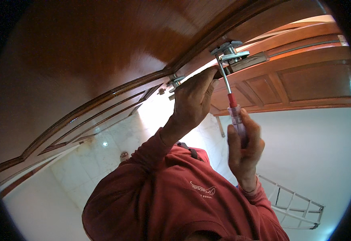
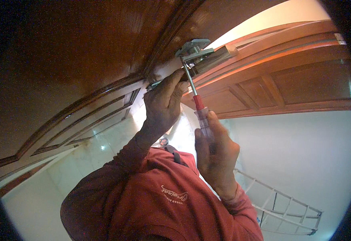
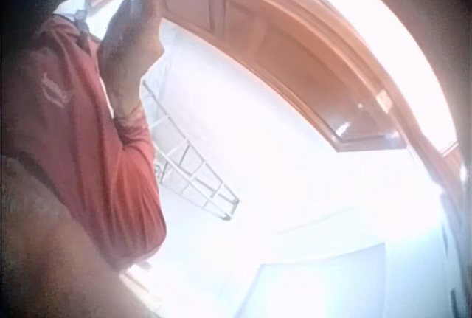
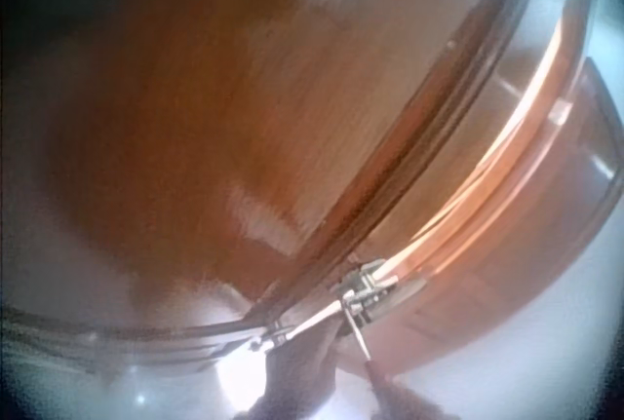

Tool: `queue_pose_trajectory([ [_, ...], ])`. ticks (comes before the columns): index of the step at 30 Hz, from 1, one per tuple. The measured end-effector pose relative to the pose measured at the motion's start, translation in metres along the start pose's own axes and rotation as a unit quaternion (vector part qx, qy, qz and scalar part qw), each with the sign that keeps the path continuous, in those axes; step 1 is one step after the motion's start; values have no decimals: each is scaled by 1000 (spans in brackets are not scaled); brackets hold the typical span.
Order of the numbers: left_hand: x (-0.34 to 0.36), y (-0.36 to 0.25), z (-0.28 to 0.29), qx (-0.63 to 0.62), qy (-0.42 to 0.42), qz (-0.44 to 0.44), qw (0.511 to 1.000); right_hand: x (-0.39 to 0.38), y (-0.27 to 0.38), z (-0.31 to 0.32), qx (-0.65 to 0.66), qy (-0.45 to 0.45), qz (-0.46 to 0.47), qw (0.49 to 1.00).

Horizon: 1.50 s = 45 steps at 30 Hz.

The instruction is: The person installs a door lock on a wooden door using a screwdriver. They repeatedly tighten screws on the lock mechanism, retrieve additional screws from a cardboard box, and adjust the lock plate while sitting on the floor.

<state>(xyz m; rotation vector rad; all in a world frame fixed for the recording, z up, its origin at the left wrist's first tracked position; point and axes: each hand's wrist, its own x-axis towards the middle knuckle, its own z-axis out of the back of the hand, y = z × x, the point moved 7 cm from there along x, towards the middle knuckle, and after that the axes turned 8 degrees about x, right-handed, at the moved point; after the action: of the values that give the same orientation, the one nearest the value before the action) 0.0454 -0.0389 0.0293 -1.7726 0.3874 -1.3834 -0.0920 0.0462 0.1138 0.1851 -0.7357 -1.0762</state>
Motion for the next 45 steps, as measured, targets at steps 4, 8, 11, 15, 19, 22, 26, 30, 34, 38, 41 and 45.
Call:
queue_pose_trajectory([
  [4, 1, -3, -4, 16, 5, -3, 1000, 7, -29, 6, 596, 4, -325, 734],
  [8, 2, -4, -6, 23, 0, 12, 1000, 1, -33, -15, 721, 8, -353, 597],
  [11, 7, -8, -5, 74, -2, -32, 997, 5, -33, -15, 684, 14, -334, 648],
  [15, -28, -7, 5, 18, -29, 138, 990, 10, -38, -9, 599, 24, -326, 731],
  [19, -16, -14, -44, -545, 99, 328, 765, 12, -45, -9, 540, 7, -310, 783],
  [22, -11, -19, -52, -606, 125, 295, 728, 6, -38, -3, 463, 18, -296, 835],
  [26, -12, -14, -55, -603, 109, 294, 734, 14, -14, 7, 18, 7, -1, 1000],
  [30, -11, -12, -54, -598, 110, 302, 734, 13, -1, -3, -140, 15, 23, 990],
  [34, -17, -14, -47, -591, 129, 292, 741, 8, 4, -7, -93, -20, 49, 994],
  [38, -17, -23, -47, -549, 162, 302, 763, -11, -29, 0, 395, -45, -270, 877],
  [41, -22, -12, -16, -334, 142, 263, 894, -12, -13, -17, 570, -35, -330, 752],
  [45, -9, -4, 19, 82, -4, 28, 996, 13, -11, -18, 590, -21, -338, 733],
])
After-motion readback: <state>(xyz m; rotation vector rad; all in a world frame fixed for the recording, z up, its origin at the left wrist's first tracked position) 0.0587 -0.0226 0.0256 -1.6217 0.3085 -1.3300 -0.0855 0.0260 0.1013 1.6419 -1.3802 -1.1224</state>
